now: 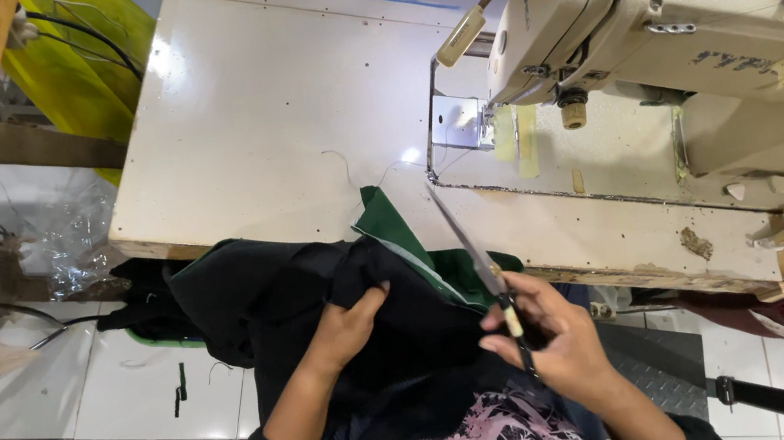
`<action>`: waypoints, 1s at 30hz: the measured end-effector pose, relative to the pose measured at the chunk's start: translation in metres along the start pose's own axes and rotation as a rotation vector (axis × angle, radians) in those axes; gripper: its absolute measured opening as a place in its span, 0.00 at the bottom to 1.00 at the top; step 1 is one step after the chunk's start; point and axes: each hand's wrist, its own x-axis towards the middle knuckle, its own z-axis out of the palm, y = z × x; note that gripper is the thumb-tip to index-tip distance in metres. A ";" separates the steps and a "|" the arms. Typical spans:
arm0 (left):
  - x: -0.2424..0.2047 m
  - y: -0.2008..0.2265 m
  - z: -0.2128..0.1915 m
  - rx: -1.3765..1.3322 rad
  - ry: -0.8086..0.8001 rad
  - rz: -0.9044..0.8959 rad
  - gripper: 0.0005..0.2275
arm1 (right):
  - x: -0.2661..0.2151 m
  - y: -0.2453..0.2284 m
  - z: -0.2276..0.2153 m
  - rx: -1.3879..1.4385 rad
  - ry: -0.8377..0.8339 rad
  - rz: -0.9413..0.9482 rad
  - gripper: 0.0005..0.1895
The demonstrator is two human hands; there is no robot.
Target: The person uses scissors to trim excess fabric from a black and green garment. They repeatedly cut along the seam edges and remove small pieces of fabric, working at a sewing machine table.
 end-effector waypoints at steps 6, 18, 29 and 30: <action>0.000 -0.030 0.015 0.193 0.084 0.412 0.10 | 0.042 -0.021 0.054 -0.016 0.157 0.079 0.34; -0.025 0.032 0.108 0.682 0.386 0.343 0.08 | 0.066 -0.044 0.076 -0.349 0.369 -0.403 0.28; -0.044 0.089 0.154 1.532 1.308 0.588 0.21 | 0.030 -0.014 0.090 -0.551 0.164 -0.526 0.40; -0.044 0.088 0.155 1.566 1.309 0.551 0.21 | 0.028 -0.016 0.087 -0.466 0.121 -0.483 0.40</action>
